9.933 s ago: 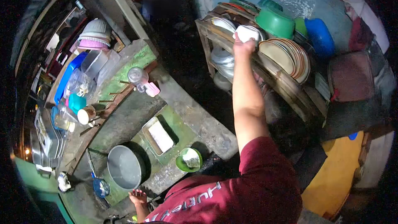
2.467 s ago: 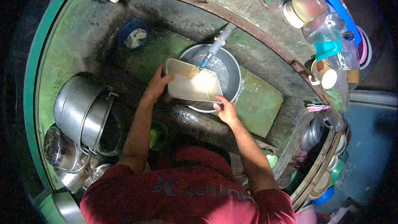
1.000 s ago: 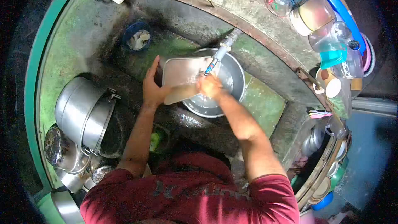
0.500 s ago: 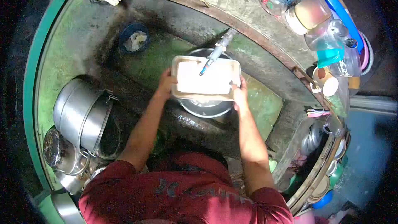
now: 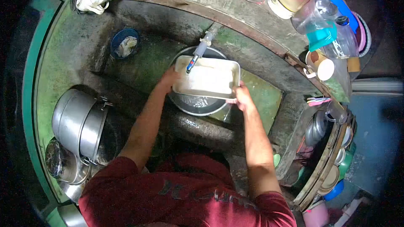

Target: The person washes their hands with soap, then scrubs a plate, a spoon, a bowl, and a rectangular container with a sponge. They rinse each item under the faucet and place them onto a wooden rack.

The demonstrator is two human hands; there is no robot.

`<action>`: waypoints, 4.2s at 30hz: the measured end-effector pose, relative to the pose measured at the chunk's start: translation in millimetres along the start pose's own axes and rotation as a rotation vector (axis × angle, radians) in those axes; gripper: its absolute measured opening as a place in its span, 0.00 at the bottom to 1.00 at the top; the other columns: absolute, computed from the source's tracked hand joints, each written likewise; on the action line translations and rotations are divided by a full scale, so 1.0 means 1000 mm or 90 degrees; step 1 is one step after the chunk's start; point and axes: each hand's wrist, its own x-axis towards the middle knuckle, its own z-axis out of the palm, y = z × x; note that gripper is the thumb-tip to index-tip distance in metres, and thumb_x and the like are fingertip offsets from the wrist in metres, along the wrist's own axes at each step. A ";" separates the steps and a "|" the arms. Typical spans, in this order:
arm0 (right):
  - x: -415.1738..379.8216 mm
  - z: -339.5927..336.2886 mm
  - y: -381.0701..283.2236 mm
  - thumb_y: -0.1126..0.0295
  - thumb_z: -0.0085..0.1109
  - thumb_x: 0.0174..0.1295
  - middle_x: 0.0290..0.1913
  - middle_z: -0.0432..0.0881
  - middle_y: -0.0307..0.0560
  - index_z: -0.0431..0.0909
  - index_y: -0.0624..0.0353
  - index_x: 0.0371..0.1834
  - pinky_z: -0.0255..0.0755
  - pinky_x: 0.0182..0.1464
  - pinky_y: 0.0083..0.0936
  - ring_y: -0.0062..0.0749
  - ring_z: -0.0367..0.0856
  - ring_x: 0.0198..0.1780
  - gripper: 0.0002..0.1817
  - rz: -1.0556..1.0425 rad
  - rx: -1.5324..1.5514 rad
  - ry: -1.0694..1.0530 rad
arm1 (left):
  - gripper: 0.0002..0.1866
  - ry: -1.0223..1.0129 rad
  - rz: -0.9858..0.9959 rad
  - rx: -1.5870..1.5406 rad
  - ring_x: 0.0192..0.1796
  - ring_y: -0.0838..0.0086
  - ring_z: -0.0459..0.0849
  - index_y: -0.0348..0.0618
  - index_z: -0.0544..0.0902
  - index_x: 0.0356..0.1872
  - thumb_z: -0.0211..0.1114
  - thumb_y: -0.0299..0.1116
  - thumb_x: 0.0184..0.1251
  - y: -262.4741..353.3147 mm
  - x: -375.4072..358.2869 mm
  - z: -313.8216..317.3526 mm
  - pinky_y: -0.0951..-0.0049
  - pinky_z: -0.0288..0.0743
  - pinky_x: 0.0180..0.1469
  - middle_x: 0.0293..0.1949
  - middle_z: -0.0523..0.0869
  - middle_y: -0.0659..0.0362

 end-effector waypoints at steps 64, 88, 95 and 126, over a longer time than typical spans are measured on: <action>0.039 0.063 -0.002 0.45 0.58 0.63 0.59 0.78 0.47 0.70 0.57 0.64 0.63 0.66 0.29 0.33 0.72 0.63 0.33 -0.182 -0.545 -0.098 | 0.34 0.223 -0.009 -0.682 0.57 0.55 0.75 0.47 0.75 0.59 0.52 0.59 0.57 -0.056 -0.047 -0.019 0.48 0.70 0.56 0.57 0.76 0.54; -0.024 0.117 0.068 0.63 0.65 0.59 0.55 0.77 0.51 0.80 0.59 0.43 0.58 0.69 0.50 0.45 0.73 0.61 0.14 -0.609 -0.742 -0.050 | 0.46 0.211 0.156 0.149 0.59 0.61 0.77 0.43 0.54 0.75 0.68 0.28 0.54 0.106 -0.154 -0.034 0.65 0.73 0.58 0.67 0.67 0.44; -0.016 0.081 0.033 0.69 0.64 0.57 0.60 0.72 0.63 0.68 0.66 0.62 0.64 0.65 0.39 0.52 0.69 0.65 0.29 -0.621 -0.445 0.317 | 0.49 0.028 0.087 -0.128 0.57 0.62 0.77 0.44 0.56 0.75 0.59 0.23 0.41 0.035 -0.088 -0.016 0.66 0.72 0.58 0.60 0.75 0.51; -0.217 0.035 0.023 0.57 0.82 0.38 0.74 0.43 0.69 0.21 0.73 0.72 0.41 0.75 0.42 0.52 0.47 0.75 0.77 -0.732 -0.261 -0.002 | 0.26 -0.316 0.279 -0.173 0.68 0.71 0.69 0.39 0.59 0.72 0.48 0.31 0.77 0.178 -0.176 0.180 0.67 0.64 0.68 0.67 0.71 0.56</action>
